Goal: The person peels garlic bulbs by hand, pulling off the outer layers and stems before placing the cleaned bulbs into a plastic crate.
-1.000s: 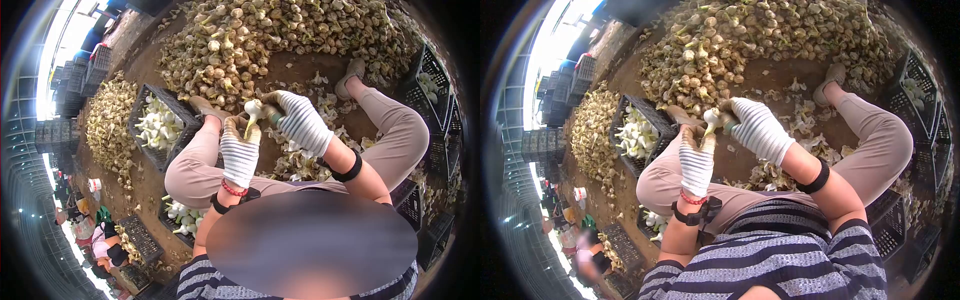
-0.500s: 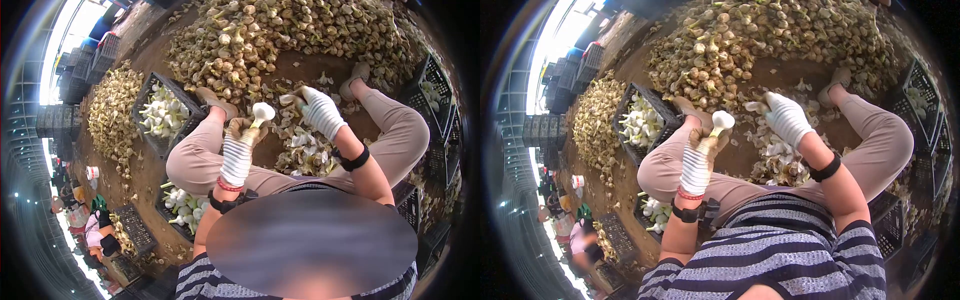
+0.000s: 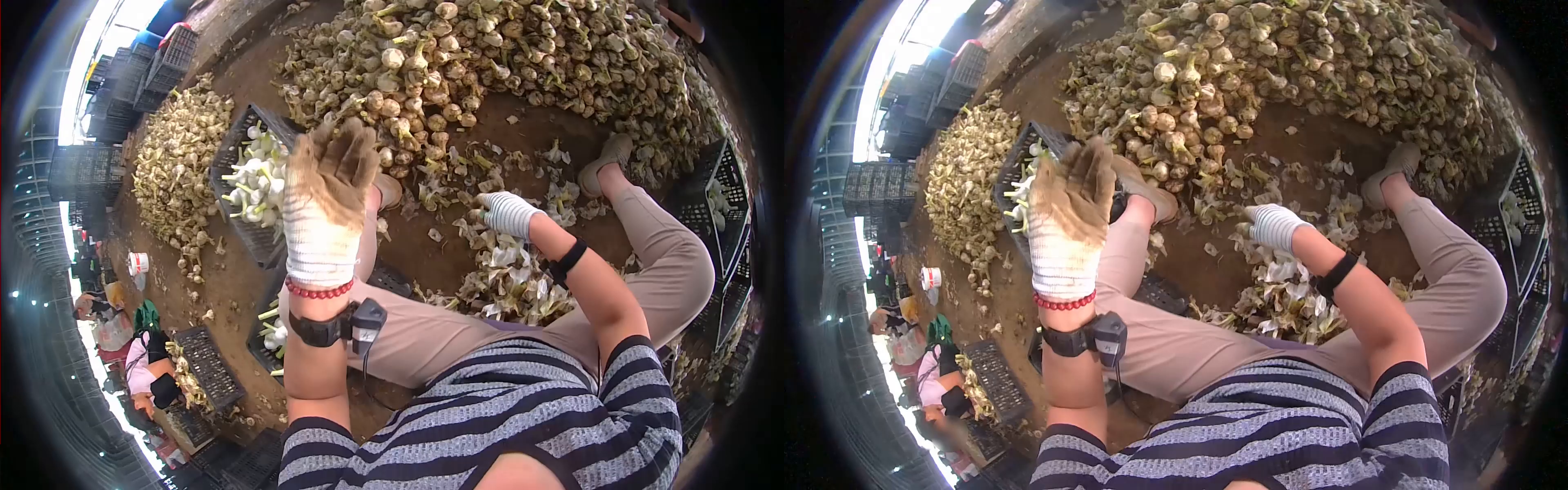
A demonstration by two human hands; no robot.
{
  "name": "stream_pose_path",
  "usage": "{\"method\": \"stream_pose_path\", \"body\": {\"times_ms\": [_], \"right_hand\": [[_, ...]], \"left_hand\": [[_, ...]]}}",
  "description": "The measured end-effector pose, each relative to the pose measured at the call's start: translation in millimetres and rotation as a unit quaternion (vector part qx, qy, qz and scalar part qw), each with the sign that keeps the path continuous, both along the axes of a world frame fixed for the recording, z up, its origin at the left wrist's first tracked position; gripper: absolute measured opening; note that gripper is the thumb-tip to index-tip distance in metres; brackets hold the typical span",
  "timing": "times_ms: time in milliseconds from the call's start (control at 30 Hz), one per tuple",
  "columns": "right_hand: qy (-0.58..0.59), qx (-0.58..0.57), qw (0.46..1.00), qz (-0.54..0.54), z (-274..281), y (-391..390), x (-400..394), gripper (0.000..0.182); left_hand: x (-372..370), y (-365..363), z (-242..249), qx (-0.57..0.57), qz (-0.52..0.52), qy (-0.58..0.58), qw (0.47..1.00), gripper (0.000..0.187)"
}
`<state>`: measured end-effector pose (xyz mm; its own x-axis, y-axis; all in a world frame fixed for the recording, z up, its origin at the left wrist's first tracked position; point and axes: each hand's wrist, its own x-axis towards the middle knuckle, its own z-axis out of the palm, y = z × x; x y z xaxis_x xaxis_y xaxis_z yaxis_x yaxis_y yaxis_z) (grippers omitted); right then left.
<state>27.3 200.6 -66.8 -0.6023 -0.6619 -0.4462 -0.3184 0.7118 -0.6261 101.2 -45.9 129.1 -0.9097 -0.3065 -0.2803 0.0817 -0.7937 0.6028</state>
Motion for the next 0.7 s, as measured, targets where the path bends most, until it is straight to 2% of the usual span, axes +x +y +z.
{"method": "stream_pose_path", "body": {"times_ms": [33, 67, 100, 167, 233, 300, 367, 400, 500, 567, 633, 667, 700], "right_hand": [[0.041, -0.032, 0.999, -0.003, -23.0, 0.0, -11.8, 0.037], [0.063, 0.005, 0.998, -0.022, -38.0, -4.3, -29.2, 0.036], [0.070, -0.016, 0.995, -0.071, -52.9, -6.2, -47.1, 0.033], [0.124, -0.016, 0.977, -0.174, -62.5, -18.7, -83.5, 0.032], [0.177, 0.006, 0.967, -0.181, -84.6, -29.9, -122.7, 0.036], [0.193, 0.008, 0.965, -0.177, -108.5, -47.2, -152.8, 0.038], [0.159, 0.107, 0.966, -0.173, -118.8, -67.9, -173.3, 0.039], [0.142, 0.152, 0.965, -0.158, -119.4, -73.7, -178.8, 0.040], [0.113, 0.156, 0.963, -0.190, -139.8, -76.4, -193.7, 0.040], [0.132, 0.148, 0.966, -0.163, -133.2, -71.7, -184.4, 0.040], [0.042, -0.059, 0.969, -0.237, -126.7, -66.3, -162.3, 0.044], [-0.097, -0.223, 0.931, -0.274, -103.2, -63.8, -142.2, 0.047], [-0.234, -0.375, 0.848, -0.293, -68.5, -63.3, -115.8, 0.050]], "left_hand": [[-12.8, 0.0, -5.2, 0.004, 0.001, -0.003, 1.000, 0.035], [-26.0, -0.5, -11.7, -0.067, 0.037, -0.003, 0.997, 0.034], [-37.5, 0.1, -19.6, -0.138, 0.072, -0.006, 0.988, 0.034], [-48.3, 1.8, -43.9, -0.148, 0.090, -0.004, 0.985, 0.031], [-45.2, 3.4, -65.4, -0.122, 0.020, -0.072, 0.990, 0.028], [-41.1, 16.9, -77.2, -0.140, -0.001, -0.131, 0.981, 0.028], [-44.2, 24.7, -85.7, -0.124, -0.022, -0.184, 0.975, 0.021], [-44.7, 31.2, -85.8, -0.135, -0.027, -0.188, 0.973, 0.021], [-48.4, 39.0, -90.7, -0.163, -0.038, -0.196, 0.966, 0.021], [-47.4, 37.5, -98.4, -0.180, -0.048, -0.197, 0.962, 0.020], [-45.9, 31.6, -118.0, -0.204, -0.044, -0.186, 0.960, 0.020], [-45.8, 30.2, -128.6, -0.209, -0.038, -0.201, 0.956, 0.027], [-45.8, 33.5, -133.3, -0.207, -0.033, -0.195, 0.958, 0.027]]}}
